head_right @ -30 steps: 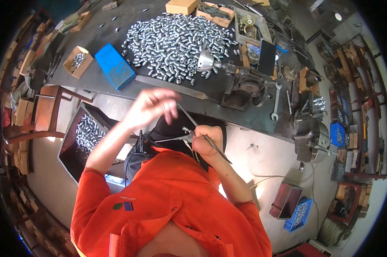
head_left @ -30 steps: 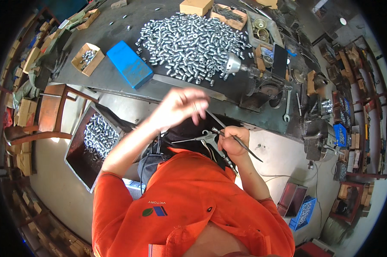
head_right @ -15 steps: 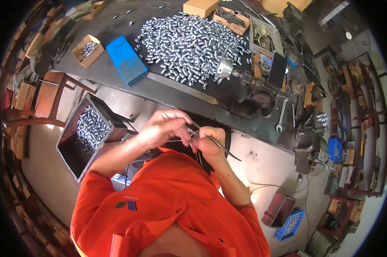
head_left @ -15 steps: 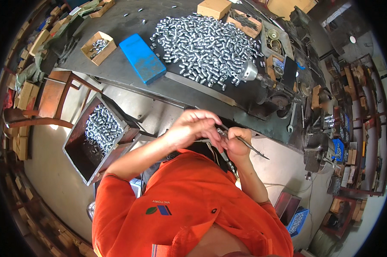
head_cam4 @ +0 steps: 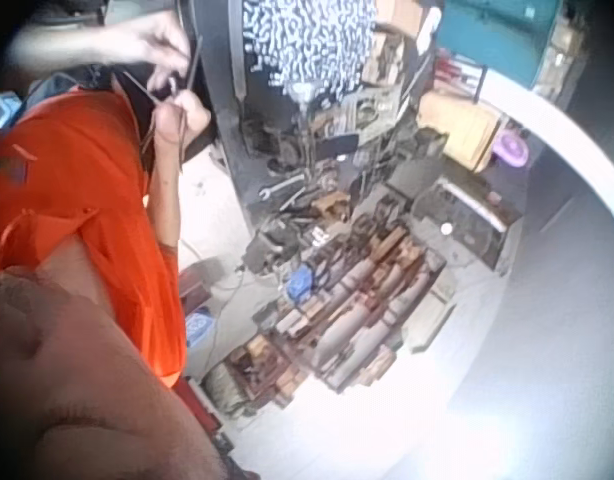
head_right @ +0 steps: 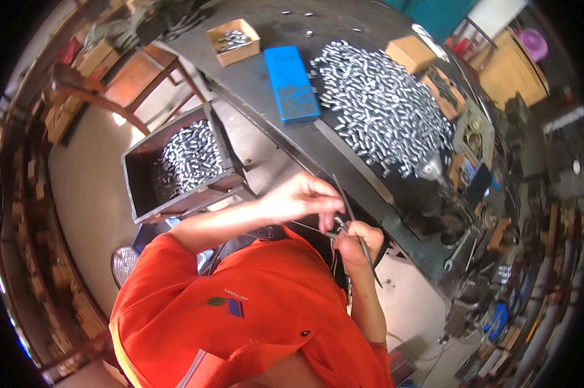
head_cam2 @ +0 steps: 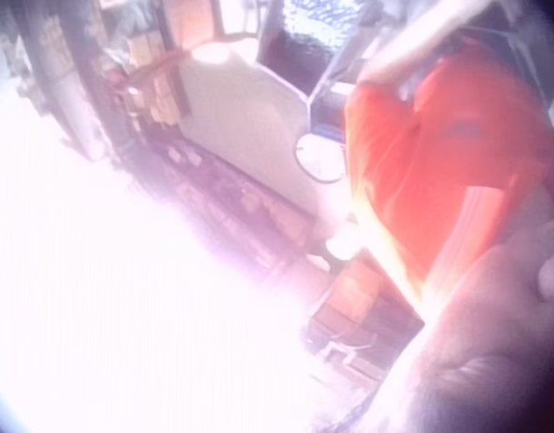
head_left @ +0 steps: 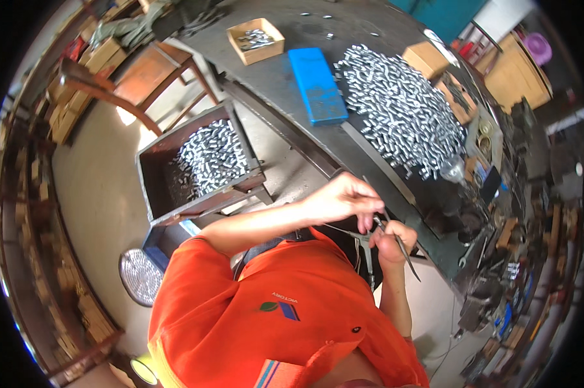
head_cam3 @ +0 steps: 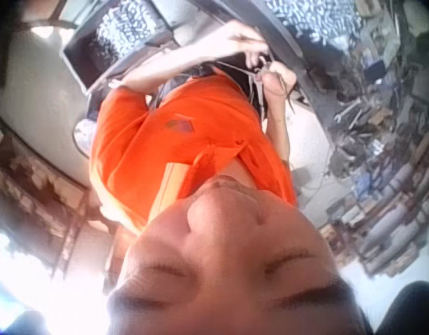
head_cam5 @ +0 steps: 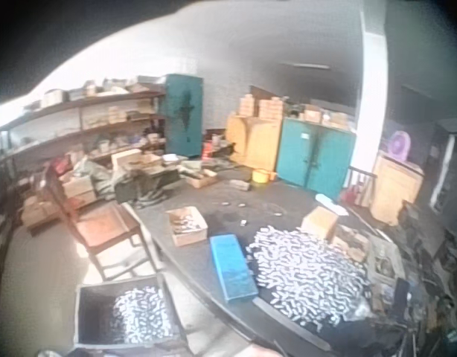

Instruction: The person picks up small cylindrical metal parts from a pile on a workbench and measures them using a caliper. They repeatedly measure the parts and then place them into a metal tray on the floor.

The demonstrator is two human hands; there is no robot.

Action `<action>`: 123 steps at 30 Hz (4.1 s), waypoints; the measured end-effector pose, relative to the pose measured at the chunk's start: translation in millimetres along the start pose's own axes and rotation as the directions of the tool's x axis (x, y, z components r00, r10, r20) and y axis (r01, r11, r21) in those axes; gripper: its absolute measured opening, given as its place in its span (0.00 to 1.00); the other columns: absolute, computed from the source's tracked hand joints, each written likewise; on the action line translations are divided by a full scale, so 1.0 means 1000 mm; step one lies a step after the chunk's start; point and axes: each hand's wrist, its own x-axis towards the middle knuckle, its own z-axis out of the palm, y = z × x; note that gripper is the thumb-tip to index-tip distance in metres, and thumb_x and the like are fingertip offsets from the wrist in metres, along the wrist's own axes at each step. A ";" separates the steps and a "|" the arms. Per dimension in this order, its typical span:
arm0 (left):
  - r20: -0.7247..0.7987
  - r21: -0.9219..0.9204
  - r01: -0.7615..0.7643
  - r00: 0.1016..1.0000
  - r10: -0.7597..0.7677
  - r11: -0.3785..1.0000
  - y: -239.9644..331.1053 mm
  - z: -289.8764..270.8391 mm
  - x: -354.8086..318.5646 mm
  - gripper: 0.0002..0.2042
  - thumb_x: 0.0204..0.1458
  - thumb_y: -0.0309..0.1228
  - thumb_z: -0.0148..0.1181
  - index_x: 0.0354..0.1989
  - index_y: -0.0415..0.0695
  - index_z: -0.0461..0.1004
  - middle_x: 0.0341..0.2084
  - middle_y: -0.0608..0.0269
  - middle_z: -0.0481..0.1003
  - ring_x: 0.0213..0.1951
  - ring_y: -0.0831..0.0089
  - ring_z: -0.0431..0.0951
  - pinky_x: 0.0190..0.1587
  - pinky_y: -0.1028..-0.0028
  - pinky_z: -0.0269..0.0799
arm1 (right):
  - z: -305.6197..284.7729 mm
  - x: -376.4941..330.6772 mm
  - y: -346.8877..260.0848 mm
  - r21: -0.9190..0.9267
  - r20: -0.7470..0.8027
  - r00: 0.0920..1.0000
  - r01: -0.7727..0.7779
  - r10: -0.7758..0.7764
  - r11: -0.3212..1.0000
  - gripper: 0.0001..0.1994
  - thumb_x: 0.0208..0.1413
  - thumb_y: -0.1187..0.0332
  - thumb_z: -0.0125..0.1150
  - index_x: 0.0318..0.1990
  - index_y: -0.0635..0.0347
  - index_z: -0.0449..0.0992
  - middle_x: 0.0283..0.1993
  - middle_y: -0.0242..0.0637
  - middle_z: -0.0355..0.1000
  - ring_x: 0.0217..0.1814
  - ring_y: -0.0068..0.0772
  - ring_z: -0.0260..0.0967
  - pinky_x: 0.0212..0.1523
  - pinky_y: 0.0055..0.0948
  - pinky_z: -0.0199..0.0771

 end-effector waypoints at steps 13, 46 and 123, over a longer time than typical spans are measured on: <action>0.035 0.102 -0.067 0.997 0.064 0.992 -0.014 -0.010 -0.027 0.05 0.51 0.18 0.53 0.35 0.34 0.74 0.27 0.58 0.77 0.30 0.71 0.78 0.35 0.73 0.74 | 0.021 0.008 0.010 0.070 0.070 0.996 -0.067 0.063 0.995 0.23 0.49 0.64 0.57 0.12 0.57 0.51 0.13 0.33 0.57 0.13 0.22 0.55 0.14 0.22 0.56; -0.619 0.629 0.765 0.599 0.508 -0.135 -0.062 -0.322 -0.151 0.13 0.43 0.31 0.58 0.39 0.44 0.71 0.29 0.52 0.75 0.33 0.54 0.77 0.34 0.59 0.72 | 0.009 -0.021 0.011 0.044 -0.075 0.959 -0.271 0.274 0.962 0.11 0.36 0.84 0.35 0.10 0.58 0.50 0.11 0.32 0.52 0.11 0.22 0.48 0.11 0.24 0.57; -0.081 0.256 0.172 0.984 -0.156 0.951 -0.007 -0.005 -0.008 0.08 0.52 0.20 0.57 0.41 0.33 0.73 0.24 0.62 0.75 0.25 0.79 0.76 0.29 0.81 0.73 | -0.023 -0.020 -0.002 0.065 -0.075 0.970 -0.226 0.231 0.972 0.11 0.35 0.82 0.43 0.10 0.61 0.52 0.11 0.35 0.57 0.11 0.22 0.57 0.13 0.22 0.57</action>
